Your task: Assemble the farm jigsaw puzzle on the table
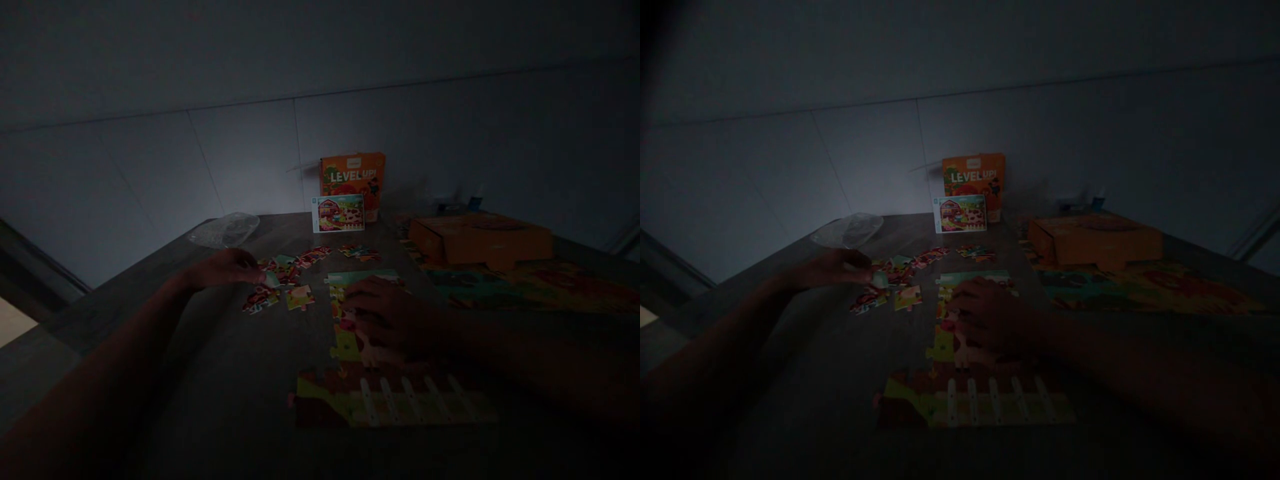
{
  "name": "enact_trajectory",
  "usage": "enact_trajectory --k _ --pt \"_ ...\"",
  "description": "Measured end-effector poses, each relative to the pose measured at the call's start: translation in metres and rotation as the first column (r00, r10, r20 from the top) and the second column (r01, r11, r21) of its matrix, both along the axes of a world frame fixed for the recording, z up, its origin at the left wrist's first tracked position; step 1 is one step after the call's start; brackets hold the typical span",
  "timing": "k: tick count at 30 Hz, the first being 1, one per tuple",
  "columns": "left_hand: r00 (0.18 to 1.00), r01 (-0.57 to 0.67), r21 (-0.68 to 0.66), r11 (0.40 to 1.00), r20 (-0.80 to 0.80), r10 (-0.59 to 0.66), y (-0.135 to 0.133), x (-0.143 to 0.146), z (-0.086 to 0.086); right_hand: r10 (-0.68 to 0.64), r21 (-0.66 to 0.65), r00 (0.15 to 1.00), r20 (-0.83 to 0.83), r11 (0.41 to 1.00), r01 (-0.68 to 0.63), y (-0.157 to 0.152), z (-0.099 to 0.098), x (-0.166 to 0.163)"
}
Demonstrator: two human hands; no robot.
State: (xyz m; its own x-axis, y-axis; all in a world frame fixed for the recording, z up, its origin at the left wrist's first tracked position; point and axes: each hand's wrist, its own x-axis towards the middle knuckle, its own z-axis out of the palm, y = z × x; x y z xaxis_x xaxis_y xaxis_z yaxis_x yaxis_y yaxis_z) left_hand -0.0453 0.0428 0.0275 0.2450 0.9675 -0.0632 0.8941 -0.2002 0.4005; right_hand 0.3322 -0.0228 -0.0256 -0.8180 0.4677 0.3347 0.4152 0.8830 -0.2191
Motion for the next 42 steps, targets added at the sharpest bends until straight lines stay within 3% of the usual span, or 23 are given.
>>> enact_trajectory --k 4,9,17,23,27,29,31,34,36,39,42 --pt "0.975 -0.159 0.211 0.965 -0.120 0.187 0.013 -0.006 -0.020 0.003 0.003 1.000 0.005 1.000 -0.003 0.000 0.001 0.000" --pt "0.959 -0.138 0.178 0.974 -0.220 0.176 0.027 -0.009 -0.037 -0.006 0.007 1.000 0.005 1.000 0.006 -0.001 0.002 -0.001" --pt "0.982 -0.144 0.081 0.986 -0.108 0.152 0.029 -0.007 -0.035 0.002 -0.002 1.000 0.001 1.000 -0.002 0.000 0.002 0.000" --pt "0.965 -0.259 0.245 0.934 0.109 0.239 0.019 0.006 -0.029 -0.022 -0.003 1.000 0.020 1.000 0.022 -0.001 0.001 0.000" --pt "0.956 -0.147 0.233 0.961 0.282 0.077 0.002 0.027 -0.015 -0.004 0.019 1.000 -0.003 1.000 0.004 -0.001 0.001 -0.001" --pt "0.886 0.032 0.129 0.991 0.454 -0.088 -0.012 0.043 -0.010 0.009 0.031 1.000 -0.013 0.999 -0.009 -0.001 0.000 -0.001" --pt "0.860 0.163 0.027 0.986 0.486 -0.156 -0.027 0.061 -0.010 0.018 0.028 1.000 -0.016 0.999 -0.017 0.000 0.000 0.000" --pt "0.845 0.332 -0.076 0.940 0.467 -0.260 -0.046 0.087 -0.017 0.004 0.012 1.000 -0.009 1.000 -0.004 0.000 -0.001 0.000" --pt "0.848 0.391 -0.056 0.919 0.410 -0.336 -0.055 0.098 -0.022 0.001 0.014 1.000 -0.011 1.000 -0.001 0.001 -0.001 0.000" --pt "0.839 0.474 -0.042 0.879 0.324 -0.437 -0.060 0.102 -0.025 0.008 0.025 1.000 -0.021 1.000 -0.007 0.001 -0.001 0.000" --pt "0.847 0.492 -0.075 0.867 0.270 -0.458 -0.061 0.098 -0.021 0.006 0.024 1.000 -0.011 1.000 -0.005 0.001 -0.002 0.000"
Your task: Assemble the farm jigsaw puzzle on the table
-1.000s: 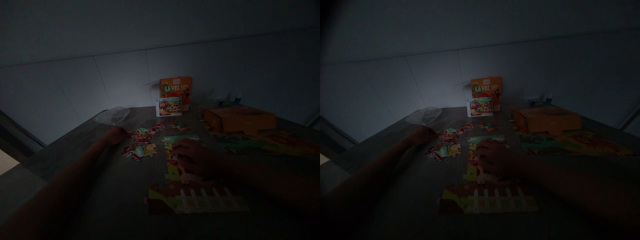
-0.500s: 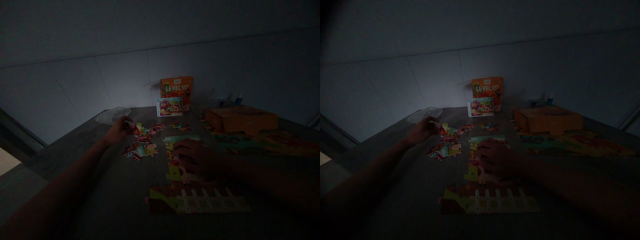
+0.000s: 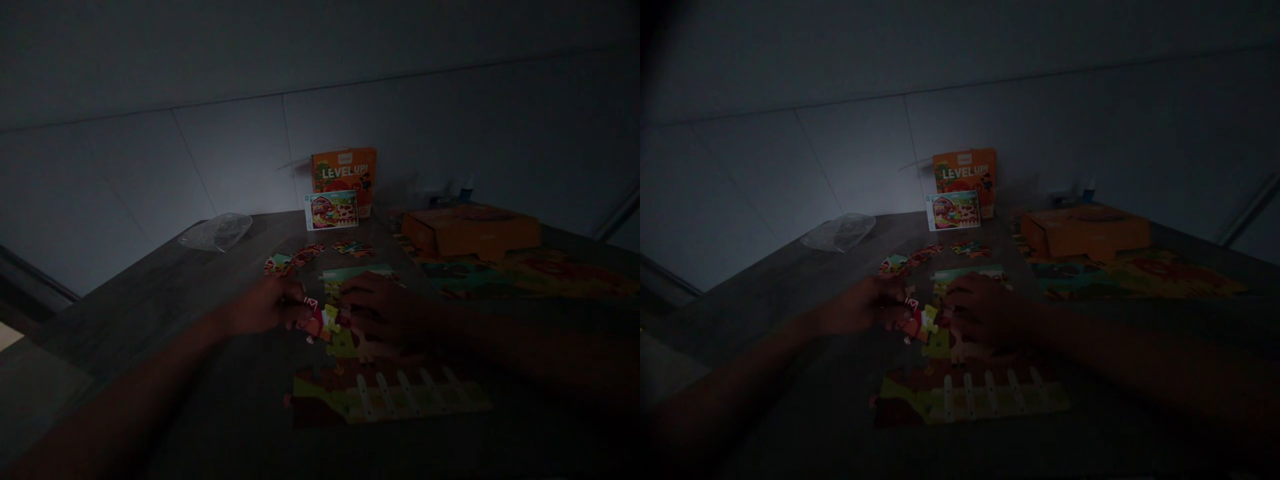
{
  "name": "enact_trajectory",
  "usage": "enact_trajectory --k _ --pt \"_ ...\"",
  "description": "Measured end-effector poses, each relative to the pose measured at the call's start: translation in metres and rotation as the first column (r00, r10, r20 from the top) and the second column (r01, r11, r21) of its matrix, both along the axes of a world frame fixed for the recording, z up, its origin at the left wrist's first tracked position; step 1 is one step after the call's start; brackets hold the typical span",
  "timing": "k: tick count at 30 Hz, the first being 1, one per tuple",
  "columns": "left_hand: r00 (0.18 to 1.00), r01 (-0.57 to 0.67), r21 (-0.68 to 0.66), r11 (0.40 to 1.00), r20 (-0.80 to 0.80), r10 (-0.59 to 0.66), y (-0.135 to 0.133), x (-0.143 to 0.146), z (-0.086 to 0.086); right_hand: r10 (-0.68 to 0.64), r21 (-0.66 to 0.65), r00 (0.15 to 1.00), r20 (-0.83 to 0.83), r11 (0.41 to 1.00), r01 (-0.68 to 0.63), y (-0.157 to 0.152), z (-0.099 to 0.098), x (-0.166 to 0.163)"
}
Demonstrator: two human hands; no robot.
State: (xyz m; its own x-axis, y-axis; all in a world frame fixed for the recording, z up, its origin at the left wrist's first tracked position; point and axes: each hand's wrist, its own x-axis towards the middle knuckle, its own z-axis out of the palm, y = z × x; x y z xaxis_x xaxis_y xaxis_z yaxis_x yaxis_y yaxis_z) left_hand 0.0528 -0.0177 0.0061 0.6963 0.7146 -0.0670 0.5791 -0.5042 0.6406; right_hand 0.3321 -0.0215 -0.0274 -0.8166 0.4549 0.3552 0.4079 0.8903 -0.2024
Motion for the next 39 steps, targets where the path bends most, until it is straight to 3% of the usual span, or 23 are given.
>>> enact_trajectory --k 14,26,33,39 --pt "0.982 0.029 -0.231 0.973 -0.175 -0.071 -0.012 -0.001 0.009 -0.018 -0.010 1.000 0.013 1.000 0.018 -0.003 0.004 -0.001" --pt "0.987 0.003 -0.259 0.966 -0.152 -0.044 -0.014 -0.001 0.013 -0.008 -0.031 1.000 0.004 0.999 0.008 -0.002 0.004 -0.001" --pt "0.977 0.052 -0.259 0.964 -0.185 -0.103 -0.017 -0.001 0.015 0.012 -0.025 1.000 -0.016 1.000 -0.013 0.000 0.000 0.000" --pt "0.982 0.045 -0.329 0.943 -0.158 -0.102 -0.018 0.000 0.017 -0.016 -0.029 1.000 0.017 0.999 0.017 0.000 0.000 0.000"
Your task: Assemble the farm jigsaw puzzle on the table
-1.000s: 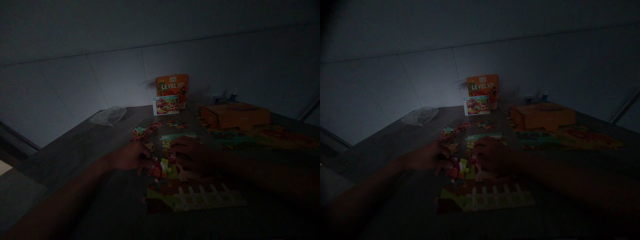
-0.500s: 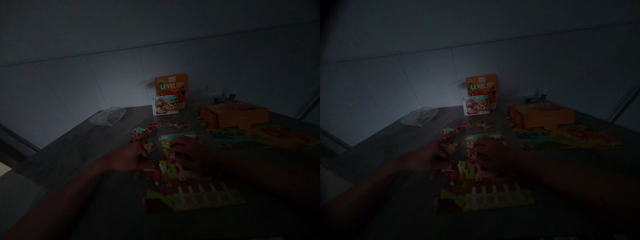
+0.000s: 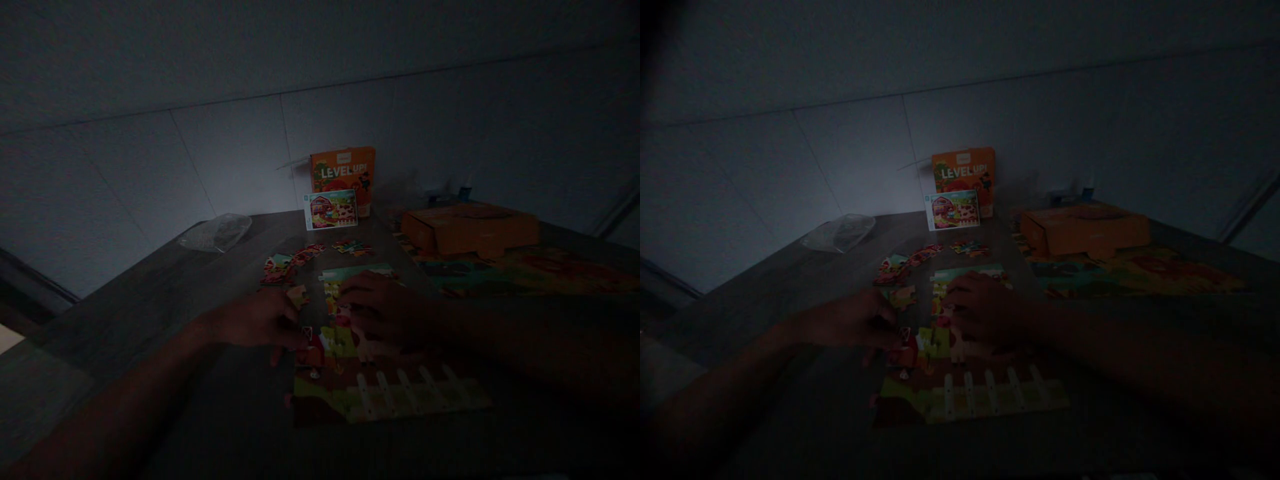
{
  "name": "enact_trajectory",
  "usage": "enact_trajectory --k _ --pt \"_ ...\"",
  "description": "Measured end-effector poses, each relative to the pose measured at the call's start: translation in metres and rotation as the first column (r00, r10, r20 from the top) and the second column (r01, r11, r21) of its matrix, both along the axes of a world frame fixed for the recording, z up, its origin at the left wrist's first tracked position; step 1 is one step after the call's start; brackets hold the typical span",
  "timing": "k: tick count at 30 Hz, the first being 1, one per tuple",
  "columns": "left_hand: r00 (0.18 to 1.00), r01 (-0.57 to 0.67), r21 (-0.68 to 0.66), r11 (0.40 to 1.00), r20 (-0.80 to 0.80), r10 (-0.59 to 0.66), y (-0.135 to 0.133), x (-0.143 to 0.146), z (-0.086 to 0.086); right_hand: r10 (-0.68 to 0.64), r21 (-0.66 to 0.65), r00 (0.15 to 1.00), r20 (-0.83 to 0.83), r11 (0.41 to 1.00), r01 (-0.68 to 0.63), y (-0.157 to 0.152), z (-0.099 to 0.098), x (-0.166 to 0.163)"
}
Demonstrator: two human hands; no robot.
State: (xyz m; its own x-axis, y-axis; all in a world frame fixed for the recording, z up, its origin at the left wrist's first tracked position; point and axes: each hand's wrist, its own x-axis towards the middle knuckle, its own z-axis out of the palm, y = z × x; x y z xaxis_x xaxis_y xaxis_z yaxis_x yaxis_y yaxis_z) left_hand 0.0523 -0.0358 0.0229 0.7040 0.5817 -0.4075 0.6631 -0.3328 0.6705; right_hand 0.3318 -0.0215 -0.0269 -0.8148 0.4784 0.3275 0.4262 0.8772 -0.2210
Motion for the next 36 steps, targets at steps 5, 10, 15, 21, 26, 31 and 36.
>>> enact_trajectory --k 5,10,15,21,26,31,36 --pt "0.999 0.015 0.056 0.998 0.039 -0.017 0.003 0.000 -0.003 0.000 0.010 1.000 -0.008 1.000 0.000 -0.001 0.000 0.000" --pt "0.987 -0.107 0.145 0.984 0.131 0.088 0.015 -0.006 -0.005 0.007 0.023 1.000 -0.016 1.000 -0.007 -0.001 0.000 0.000" --pt "0.954 -0.285 0.320 0.903 -0.002 0.301 0.035 -0.026 -0.010 0.033 0.028 0.999 -0.024 0.999 -0.033 0.000 0.001 0.000" --pt "0.786 -0.409 0.623 0.667 -0.131 0.604 0.057 -0.048 -0.011 0.035 0.017 0.999 -0.027 0.999 -0.035 0.000 0.001 0.001" --pt "0.758 -0.426 0.692 0.583 -0.078 0.647 0.054 -0.045 -0.008 0.016 0.000 1.000 -0.013 1.000 -0.016 -0.002 0.002 0.000" --pt "0.981 -0.163 0.631 0.758 0.020 0.194 0.035 -0.018 -0.011 -0.224 0.016 0.971 -0.089 0.974 0.226 0.001 -0.006 -0.001" --pt "0.998 0.059 0.580 0.812 -0.005 -0.070 0.023 0.002 -0.019 -0.578 0.072 0.802 -0.149 0.803 0.592 0.016 -0.013 0.009"
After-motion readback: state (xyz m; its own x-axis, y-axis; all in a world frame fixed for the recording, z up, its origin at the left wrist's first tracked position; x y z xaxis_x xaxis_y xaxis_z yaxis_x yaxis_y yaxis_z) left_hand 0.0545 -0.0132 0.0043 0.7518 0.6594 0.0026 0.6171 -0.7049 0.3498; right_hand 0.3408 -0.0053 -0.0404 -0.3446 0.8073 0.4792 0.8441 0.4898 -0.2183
